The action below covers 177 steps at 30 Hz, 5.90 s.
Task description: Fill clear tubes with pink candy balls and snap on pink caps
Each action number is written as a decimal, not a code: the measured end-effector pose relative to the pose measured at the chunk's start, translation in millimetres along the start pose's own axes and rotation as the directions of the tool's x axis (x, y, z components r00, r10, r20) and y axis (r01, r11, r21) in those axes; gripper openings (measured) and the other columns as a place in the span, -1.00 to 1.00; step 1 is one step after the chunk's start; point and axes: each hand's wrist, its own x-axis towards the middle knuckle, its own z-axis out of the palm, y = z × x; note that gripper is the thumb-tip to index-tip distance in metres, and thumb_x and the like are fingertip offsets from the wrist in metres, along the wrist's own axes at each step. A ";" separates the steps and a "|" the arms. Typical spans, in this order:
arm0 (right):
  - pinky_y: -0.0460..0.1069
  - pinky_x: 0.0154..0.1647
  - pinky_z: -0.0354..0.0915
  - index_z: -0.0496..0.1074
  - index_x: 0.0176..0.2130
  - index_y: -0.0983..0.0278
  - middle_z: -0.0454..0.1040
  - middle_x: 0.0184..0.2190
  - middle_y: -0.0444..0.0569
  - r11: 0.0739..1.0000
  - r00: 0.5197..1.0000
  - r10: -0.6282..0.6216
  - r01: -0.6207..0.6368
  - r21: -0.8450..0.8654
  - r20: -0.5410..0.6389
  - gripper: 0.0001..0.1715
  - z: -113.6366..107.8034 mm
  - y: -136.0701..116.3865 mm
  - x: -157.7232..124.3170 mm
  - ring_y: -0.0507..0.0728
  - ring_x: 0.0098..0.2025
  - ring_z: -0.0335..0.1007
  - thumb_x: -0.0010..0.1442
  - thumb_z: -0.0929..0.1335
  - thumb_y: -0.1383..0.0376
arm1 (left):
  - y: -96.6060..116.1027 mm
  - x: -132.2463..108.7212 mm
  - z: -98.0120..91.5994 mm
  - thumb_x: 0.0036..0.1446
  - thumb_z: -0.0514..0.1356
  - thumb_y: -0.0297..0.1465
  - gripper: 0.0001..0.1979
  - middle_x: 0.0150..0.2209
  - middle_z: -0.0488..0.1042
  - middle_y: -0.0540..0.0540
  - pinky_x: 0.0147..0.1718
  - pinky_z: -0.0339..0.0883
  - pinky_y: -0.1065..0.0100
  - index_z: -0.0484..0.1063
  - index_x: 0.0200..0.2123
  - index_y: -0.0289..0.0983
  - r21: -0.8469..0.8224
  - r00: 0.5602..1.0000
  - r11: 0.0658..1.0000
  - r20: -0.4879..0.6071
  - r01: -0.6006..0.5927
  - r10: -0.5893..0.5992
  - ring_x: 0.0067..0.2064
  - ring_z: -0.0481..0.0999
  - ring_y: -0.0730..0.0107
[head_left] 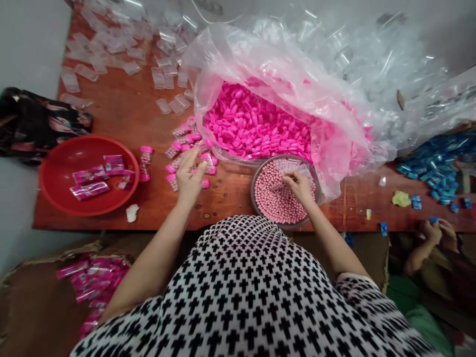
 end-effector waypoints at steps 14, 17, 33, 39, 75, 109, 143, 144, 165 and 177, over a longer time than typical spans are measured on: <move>-0.01 -0.30 0.25 0.43 -0.25 0.31 0.49 -0.37 0.00 0.916 0.994 0.040 0.004 -0.400 0.101 -0.65 16.6 20.6 -8.0 0.13 -0.32 0.39 0.15 0.31 0.08 | 33.3 -54.1 159.1 0.08 0.18 -0.50 -0.77 -0.13 0.51 -0.24 0.00 0.31 0.16 0.48 -0.15 -0.37 0.075 0.634 0.986 0.772 -0.147 0.035 -0.05 0.47 0.18; -0.02 -0.34 0.30 0.40 -0.20 0.30 0.46 -0.42 -0.07 1.000 0.988 -0.008 0.004 0.027 0.154 -0.60 0.8 22.8 -9.2 0.09 -0.38 0.38 0.09 0.35 0.05 | 31.2 -53.1 167.0 0.11 0.18 -0.40 -0.75 -0.15 0.53 -0.20 -0.02 0.33 0.14 0.48 -0.14 -0.35 -0.091 0.631 0.995 0.774 0.035 0.049 -0.08 0.49 0.20; -0.10 -0.46 0.20 0.36 -0.30 0.25 0.33 -0.55 -0.19 0.958 0.939 -0.242 0.192 0.211 0.243 -0.72 -13.5 -0.9 -16.7 0.00 -0.50 0.25 0.11 0.37 0.09 | 40.9 -33.9 144.6 -0.13 0.30 -0.17 -0.60 -0.35 0.53 -0.08 -0.31 0.41 0.32 0.50 -0.27 -0.36 -0.270 0.644 0.849 0.758 0.454 -0.102 -0.34 0.48 0.35; -0.07 -0.36 0.26 0.45 -0.24 0.26 0.50 -0.38 -0.07 0.959 0.922 -0.238 0.273 -0.078 0.305 -0.69 -28.0 -1.0 -0.9 0.06 -0.38 0.39 0.08 0.40 0.10 | 39.8 -26.9 129.8 -0.04 0.25 -0.12 -0.51 -0.09 0.51 -0.17 -0.15 0.40 0.24 0.47 -0.10 -0.32 -0.280 0.690 0.863 0.716 0.421 -0.104 -0.13 0.50 0.23; 0.08 -0.07 0.34 0.37 -0.02 0.18 0.49 -0.19 -0.01 0.904 0.906 -0.422 0.422 0.062 -0.011 -0.59 -34.6 -68.1 24.8 0.14 -0.15 0.43 0.25 0.23 0.04 | 71.9 -18.7 123.1 0.09 0.18 -0.20 -0.65 -0.20 0.55 -0.14 -0.14 0.37 0.28 0.45 -0.14 -0.31 -0.421 0.874 0.861 0.484 0.284 -0.052 -0.18 0.52 0.28; 0.15 0.01 0.32 0.31 0.13 0.22 0.43 -0.04 0.10 0.828 0.807 -0.544 0.561 -0.011 0.231 -0.47 -25.4 -83.0 -15.5 0.20 -0.02 0.36 0.28 0.19 0.04 | 83.6 -39.3 89.7 -0.02 0.27 -0.15 -0.60 -0.24 0.59 -0.12 -0.23 0.43 0.29 0.56 -0.19 -0.31 -0.475 0.856 0.796 0.506 0.376 -0.102 -0.26 0.55 0.28; 0.06 -0.17 0.39 0.42 -0.38 0.26 0.47 -0.53 -0.13 0.174 0.793 0.101 -0.608 0.774 0.601 -0.78 72.0 -68.8 -26.6 0.06 -0.39 0.39 0.10 0.30 0.16 | 37.2 -55.9 79.3 0.14 0.11 -0.28 -0.73 -0.17 0.57 -0.13 -0.01 0.35 0.20 0.55 -0.22 -0.26 -0.190 0.876 0.980 0.480 0.055 0.045 -0.09 0.52 0.26; 0.06 -0.17 0.39 0.42 -0.35 0.26 0.48 -0.50 -0.12 0.200 0.772 0.087 -0.633 0.748 0.629 -0.76 70.9 -68.9 -23.0 0.06 -0.37 0.40 0.11 0.31 0.14 | 35.4 -53.8 77.7 0.14 0.11 -0.26 -0.72 -0.16 0.57 -0.12 -0.01 0.35 0.21 0.54 -0.20 -0.26 -0.192 0.876 0.977 0.483 0.097 0.008 -0.09 0.52 0.25; 0.12 -0.06 0.34 0.44 -0.22 0.26 0.48 -0.23 0.00 0.860 0.987 0.052 -0.120 0.496 0.149 -0.55 -9.1 -48.9 57.2 0.12 -0.20 0.42 0.03 0.38 -0.01 | -16.6 15.3 10.9 0.10 0.17 -0.25 -0.65 0.05 0.44 -0.10 0.19 0.15 0.05 0.45 -0.04 -0.22 0.075 0.992 0.989 0.004 0.128 -0.129 0.13 0.36 0.16; 0.36 0.26 -0.19 -0.35 0.31 0.54 -0.36 0.32 0.47 0.778 0.779 0.124 -0.461 -0.427 -0.615 0.32 -91.9 34.4 109.7 0.45 0.36 -0.45 -0.02 0.38 -0.10 | -70.8 152.6 74.2 -0.08 0.30 -0.12 0.01 0.29 -0.15 -0.62 0.25 -0.22 -0.10 -0.13 0.20 -0.64 0.261 0.908 0.869 -0.126 0.420 -0.401 0.34 -0.14 -0.17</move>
